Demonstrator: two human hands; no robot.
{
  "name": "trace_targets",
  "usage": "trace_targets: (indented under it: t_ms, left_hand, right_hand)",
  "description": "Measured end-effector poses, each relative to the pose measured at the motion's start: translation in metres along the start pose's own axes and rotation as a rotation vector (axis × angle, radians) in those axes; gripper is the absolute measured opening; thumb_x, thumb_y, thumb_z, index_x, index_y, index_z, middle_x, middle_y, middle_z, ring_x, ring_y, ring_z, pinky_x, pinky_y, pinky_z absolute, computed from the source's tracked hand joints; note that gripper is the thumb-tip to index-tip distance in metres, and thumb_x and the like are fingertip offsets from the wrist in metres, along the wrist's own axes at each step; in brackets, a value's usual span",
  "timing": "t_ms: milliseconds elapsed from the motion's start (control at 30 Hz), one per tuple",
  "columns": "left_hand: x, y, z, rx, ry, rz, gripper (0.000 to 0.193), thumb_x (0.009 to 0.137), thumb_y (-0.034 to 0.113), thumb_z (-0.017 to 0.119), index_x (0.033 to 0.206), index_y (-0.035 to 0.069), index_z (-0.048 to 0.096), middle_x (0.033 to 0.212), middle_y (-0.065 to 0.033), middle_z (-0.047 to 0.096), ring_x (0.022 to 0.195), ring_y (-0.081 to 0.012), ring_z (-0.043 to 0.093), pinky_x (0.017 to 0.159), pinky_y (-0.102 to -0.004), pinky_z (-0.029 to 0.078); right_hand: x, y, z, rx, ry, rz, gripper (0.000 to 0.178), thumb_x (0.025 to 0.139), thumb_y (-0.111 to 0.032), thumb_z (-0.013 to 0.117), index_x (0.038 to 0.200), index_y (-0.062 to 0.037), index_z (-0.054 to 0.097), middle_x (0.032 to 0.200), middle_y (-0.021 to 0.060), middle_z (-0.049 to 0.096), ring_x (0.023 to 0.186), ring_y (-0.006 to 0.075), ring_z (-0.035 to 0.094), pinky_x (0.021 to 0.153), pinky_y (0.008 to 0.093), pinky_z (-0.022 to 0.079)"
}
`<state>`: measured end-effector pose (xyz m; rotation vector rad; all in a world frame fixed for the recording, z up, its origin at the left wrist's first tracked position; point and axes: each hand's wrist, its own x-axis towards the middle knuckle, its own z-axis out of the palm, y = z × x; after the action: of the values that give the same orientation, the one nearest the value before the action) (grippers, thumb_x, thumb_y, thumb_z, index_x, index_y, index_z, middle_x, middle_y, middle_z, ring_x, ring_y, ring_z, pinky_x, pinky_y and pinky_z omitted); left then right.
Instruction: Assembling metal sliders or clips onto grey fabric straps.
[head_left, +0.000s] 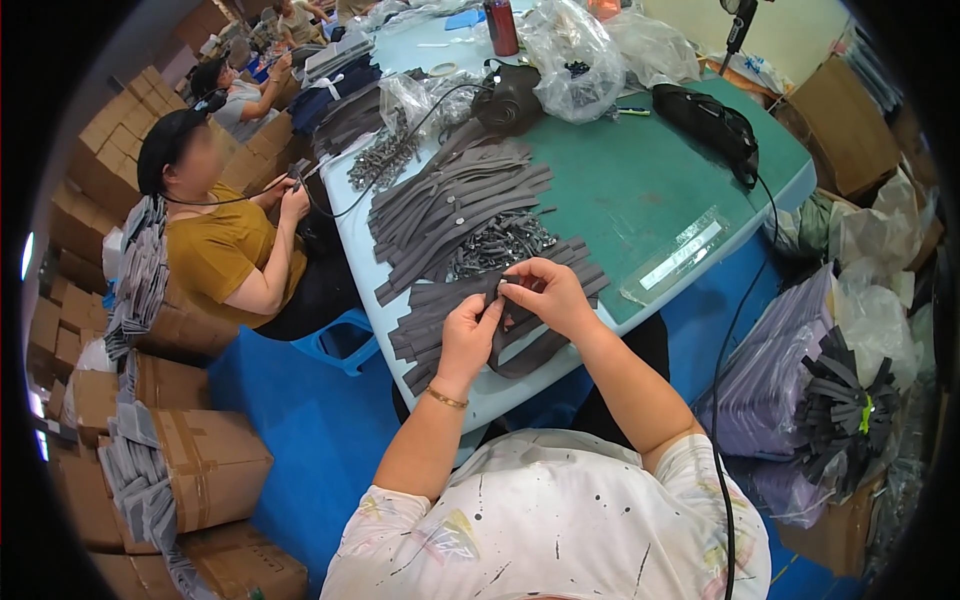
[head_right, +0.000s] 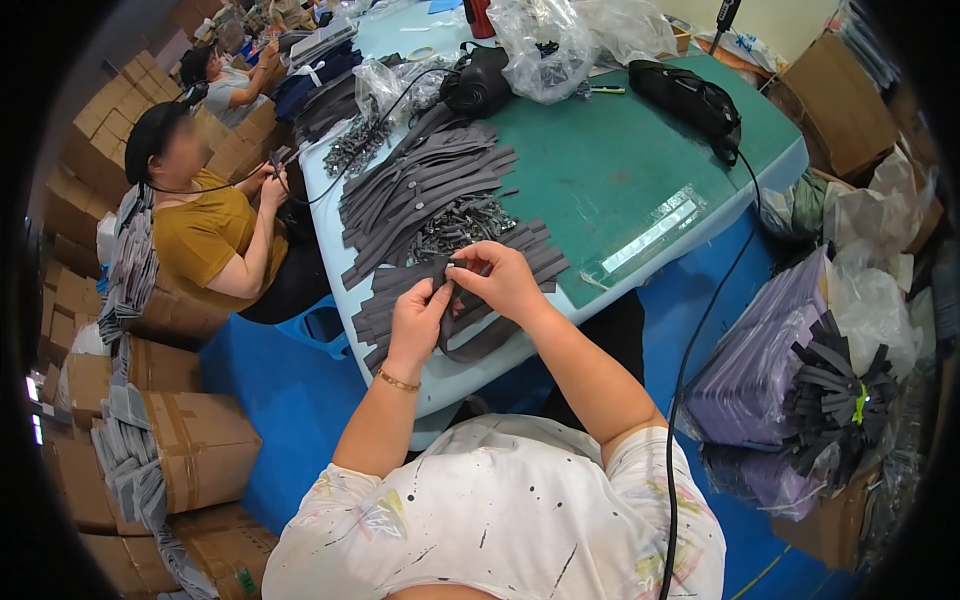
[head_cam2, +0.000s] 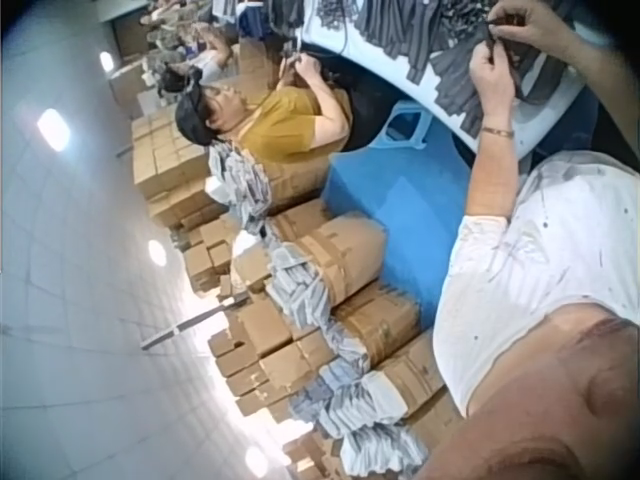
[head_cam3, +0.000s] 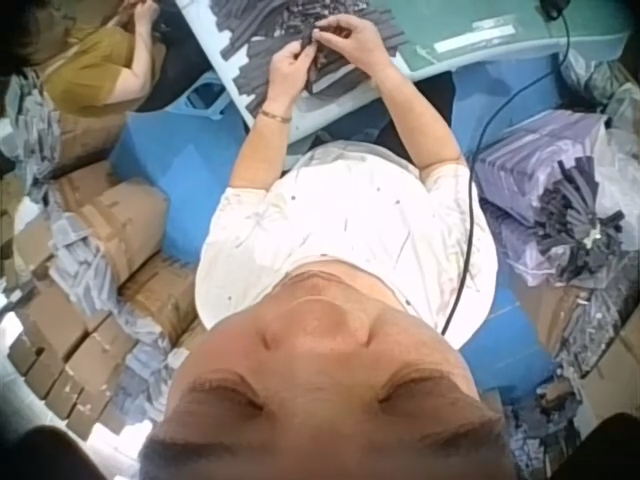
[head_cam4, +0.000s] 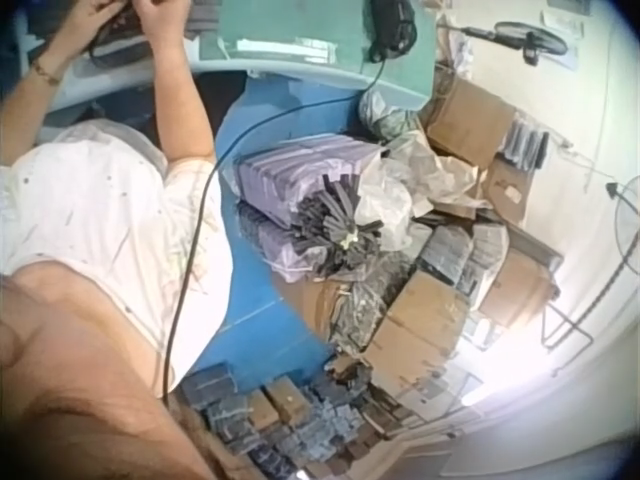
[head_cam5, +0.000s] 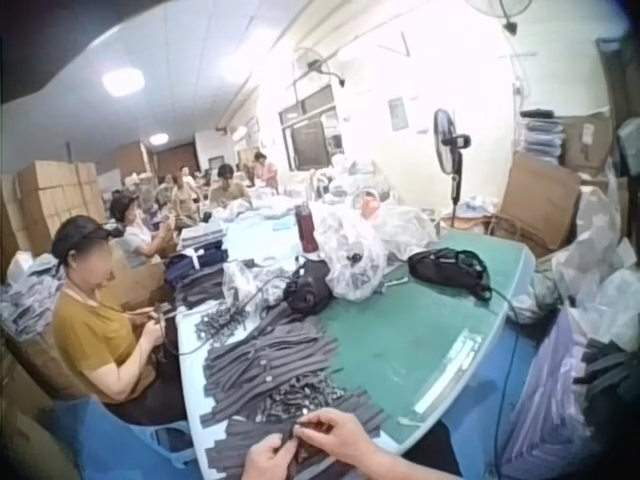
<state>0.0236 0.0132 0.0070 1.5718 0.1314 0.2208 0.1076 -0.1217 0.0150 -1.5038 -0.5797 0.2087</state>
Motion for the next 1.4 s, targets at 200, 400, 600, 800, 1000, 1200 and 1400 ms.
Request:
trace_targets:
  t_ms: [200,400,600,800,1000,1200,1400]
  left_hand:
    - [-0.001,-0.002,0.0,0.031,-0.024,0.011,0.015,0.091,0.012,0.053,0.088,0.0,0.061,0.073,-0.0009,0.059,0.067,-0.0057,0.053,0.061,-0.0194,0.042]
    - [-0.005,0.015,0.01,-0.174,-0.022,-0.02,0.017,0.089,0.011,0.056,0.1,-0.001,0.057,0.077,-0.0033,0.061,0.07,-0.0086,0.058,0.062,-0.0202,0.047]
    - [-0.008,0.03,0.0,-0.166,-0.098,0.046,0.021,0.089,0.017,0.057,0.098,-0.002,0.055,0.076,-0.0043,0.061,0.064,-0.0092,0.059,0.058,-0.0203,0.047]
    - [0.001,0.059,-0.026,0.114,-0.159,-0.125,0.023,0.088,0.018,0.06,0.072,0.003,0.051,0.063,0.0017,0.052,0.056,-0.007,0.055,0.052,-0.0202,0.045]
    - [0.096,0.099,-0.074,0.947,-0.156,0.144,0.04,0.08,0.031,0.063,0.061,-0.001,0.047,0.055,-0.0083,0.042,0.061,-0.0155,0.056,0.057,-0.0341,0.042]
    - [0.128,0.049,-0.067,1.312,0.383,0.762,0.033,0.075,0.033,0.068,0.093,0.006,0.062,0.088,-0.0094,0.058,0.088,-0.0273,0.054,0.08,-0.0383,0.041]
    - [0.048,0.019,-0.054,1.202,-0.116,0.348,0.02,0.07,0.016,0.072,0.077,0.004,0.058,0.076,-0.0081,0.055,0.071,-0.0255,0.054,0.066,-0.0342,0.044]
  right_hand:
    - [-0.001,-0.003,-0.003,-0.005,-0.091,0.097,0.016,0.077,-0.013,0.071,0.088,-0.0023,0.065,0.065,-0.0055,0.056,0.058,0.0005,0.047,0.052,0.0171,0.038]
    - [0.0,-0.015,-0.013,-0.057,-0.069,0.01,0.01,0.076,-0.013,0.071,0.08,-0.0059,0.068,0.072,-0.0038,0.056,0.063,0.0032,0.046,0.054,0.019,0.037]
    - [-0.005,-0.019,-0.005,-0.005,-0.152,-0.223,0.007,0.075,-0.013,0.07,0.08,-0.0079,0.067,0.076,0.0007,0.05,0.074,0.013,0.05,0.062,0.0235,0.04]
    - [0.048,-0.028,-0.018,0.426,0.182,0.144,0.013,0.079,-0.017,0.066,0.082,-0.0047,0.062,0.073,-0.0048,0.054,0.063,0.0048,0.044,0.057,0.0191,0.035]
    - [0.123,0.006,-0.035,0.58,0.3,0.226,0.025,0.081,-0.021,0.067,0.095,-0.0007,0.06,0.073,0.0008,0.057,0.06,0.0041,0.046,0.046,0.0169,0.033]
    - [0.144,0.037,-0.04,0.532,0.434,0.359,0.027,0.083,-0.017,0.065,0.099,0.0032,0.059,0.074,0.0023,0.058,0.075,0.013,0.06,0.056,0.0217,0.047]
    - [0.052,0.017,-0.017,-0.665,-0.299,-0.231,0.01,0.074,-0.016,0.065,0.083,-0.0112,0.066,0.086,0.0054,0.061,0.08,0.0224,0.06,0.07,0.0341,0.049]
